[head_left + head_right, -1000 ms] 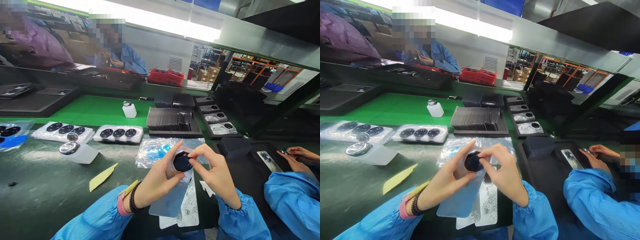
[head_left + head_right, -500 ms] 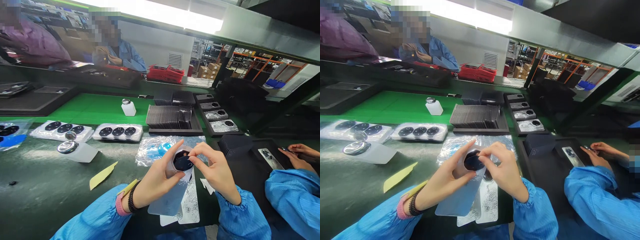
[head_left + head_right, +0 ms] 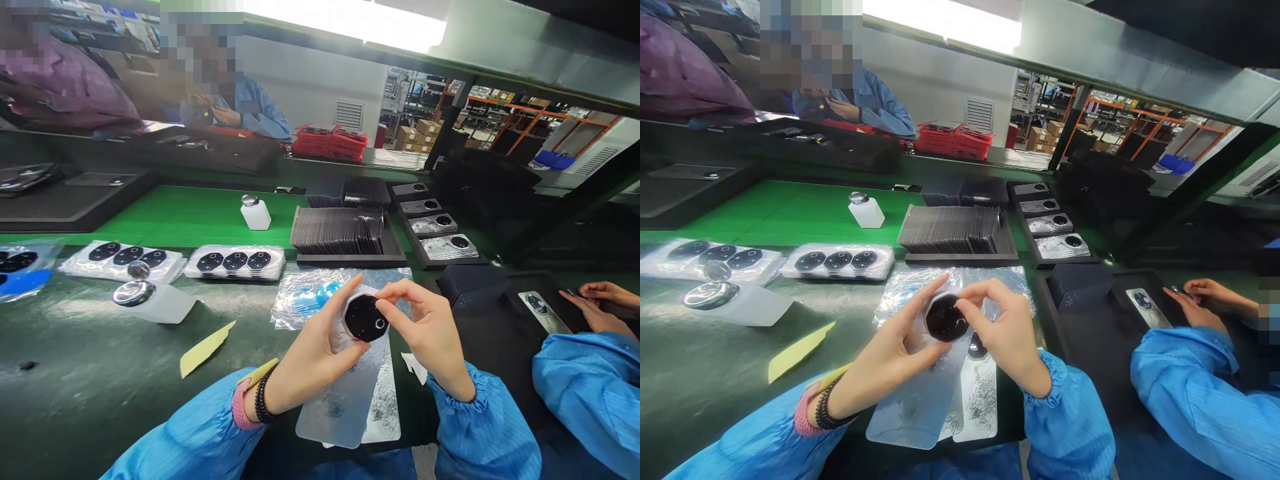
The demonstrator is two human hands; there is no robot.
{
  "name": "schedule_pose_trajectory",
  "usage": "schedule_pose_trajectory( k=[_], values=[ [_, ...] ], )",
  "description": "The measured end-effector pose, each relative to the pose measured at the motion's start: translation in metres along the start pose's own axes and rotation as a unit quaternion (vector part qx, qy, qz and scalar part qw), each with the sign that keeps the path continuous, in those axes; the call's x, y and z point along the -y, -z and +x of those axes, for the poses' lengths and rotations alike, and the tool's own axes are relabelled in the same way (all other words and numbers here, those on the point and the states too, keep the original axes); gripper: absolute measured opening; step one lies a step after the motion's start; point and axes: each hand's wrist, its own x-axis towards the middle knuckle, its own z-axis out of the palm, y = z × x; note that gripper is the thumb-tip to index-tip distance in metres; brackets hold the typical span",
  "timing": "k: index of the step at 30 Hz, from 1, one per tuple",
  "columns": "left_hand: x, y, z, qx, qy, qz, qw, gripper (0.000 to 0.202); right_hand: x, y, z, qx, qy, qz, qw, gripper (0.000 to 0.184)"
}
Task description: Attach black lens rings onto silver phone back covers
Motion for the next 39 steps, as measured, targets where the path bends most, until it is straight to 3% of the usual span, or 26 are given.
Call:
schedule_pose_trajectory(
  k=[5, 39],
  values=[
    [-0.0008, 0.0011, -0.0009, 0.000, 0.007, -0.005, 1.000, 0.070, 0.0000, -0.0030, -0.0018, 0.002, 0.028, -0.024, 0.999, 0.008],
    [-0.0021, 0.0004, -0.0020, -0.005, -0.004, 0.018, 1.000, 0.072, -0.0009, -0.0020, -0.0025, 0.006, 0.045, -0.045, 0.998, 0.011]
  ],
)
